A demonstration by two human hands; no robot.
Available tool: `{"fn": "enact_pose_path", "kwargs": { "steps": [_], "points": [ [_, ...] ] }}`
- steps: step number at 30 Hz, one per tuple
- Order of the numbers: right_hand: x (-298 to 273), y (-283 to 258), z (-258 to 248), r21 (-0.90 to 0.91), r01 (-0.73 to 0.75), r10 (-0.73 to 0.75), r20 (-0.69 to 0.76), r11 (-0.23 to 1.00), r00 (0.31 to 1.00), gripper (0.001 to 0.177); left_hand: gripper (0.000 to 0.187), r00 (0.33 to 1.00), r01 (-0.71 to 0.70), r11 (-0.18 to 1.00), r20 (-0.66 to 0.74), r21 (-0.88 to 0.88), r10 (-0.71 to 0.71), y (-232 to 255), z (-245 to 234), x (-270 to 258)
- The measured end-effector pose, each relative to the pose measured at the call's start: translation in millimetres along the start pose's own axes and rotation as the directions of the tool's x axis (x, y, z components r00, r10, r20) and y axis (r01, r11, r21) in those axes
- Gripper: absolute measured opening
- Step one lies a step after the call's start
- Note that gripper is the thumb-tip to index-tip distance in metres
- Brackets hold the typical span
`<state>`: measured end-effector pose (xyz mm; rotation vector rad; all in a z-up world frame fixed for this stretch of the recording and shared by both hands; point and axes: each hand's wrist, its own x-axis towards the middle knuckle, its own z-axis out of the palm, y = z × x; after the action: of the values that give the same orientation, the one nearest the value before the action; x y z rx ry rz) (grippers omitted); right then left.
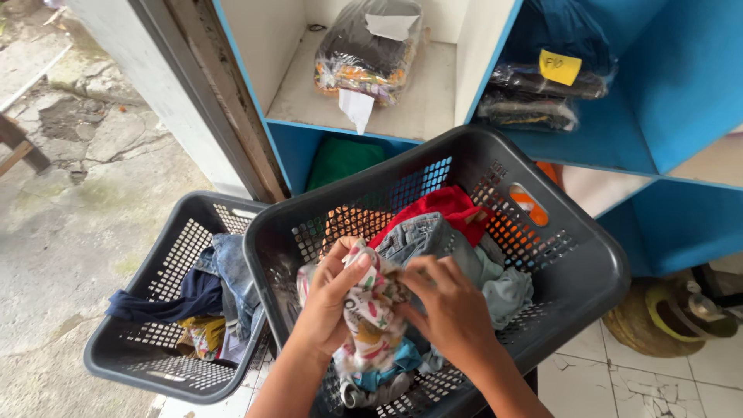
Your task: The person sorts various clothing items by hand from a plastic laundry basket, including a white patterned baby onesie and denim shorts, placing them into a second basket.
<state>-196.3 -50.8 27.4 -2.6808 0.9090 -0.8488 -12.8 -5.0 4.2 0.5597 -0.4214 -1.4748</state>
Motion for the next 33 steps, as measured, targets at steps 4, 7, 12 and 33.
{"fn": "enact_pose_path", "kwargs": {
  "steps": [4,7,12,33],
  "points": [
    [-5,21,10,0.221,-0.078,0.088,-0.035,0.972,0.995,0.024,0.031,1.000,-0.013,0.996,0.017,0.090,0.012,11,-4,-7],
    [-13,44,0,0.657,-0.241,0.352,-0.040,0.715,0.935,0.020,0.030,0.992,0.049,0.989,-0.118,0.141,-0.032,21,-8,-4],
    [-18,60,-22,0.936,-0.218,0.632,-0.005,0.275,0.775,0.017,0.052,0.954,-0.004,0.458,-0.134,0.889,0.268,23,-8,-4],
    [-22,20,-13,0.493,0.027,0.048,-0.139,0.869,0.989,0.040,0.012,0.996,0.069,0.977,0.041,0.201,-0.078,-2,22,-1]
  ]
}}
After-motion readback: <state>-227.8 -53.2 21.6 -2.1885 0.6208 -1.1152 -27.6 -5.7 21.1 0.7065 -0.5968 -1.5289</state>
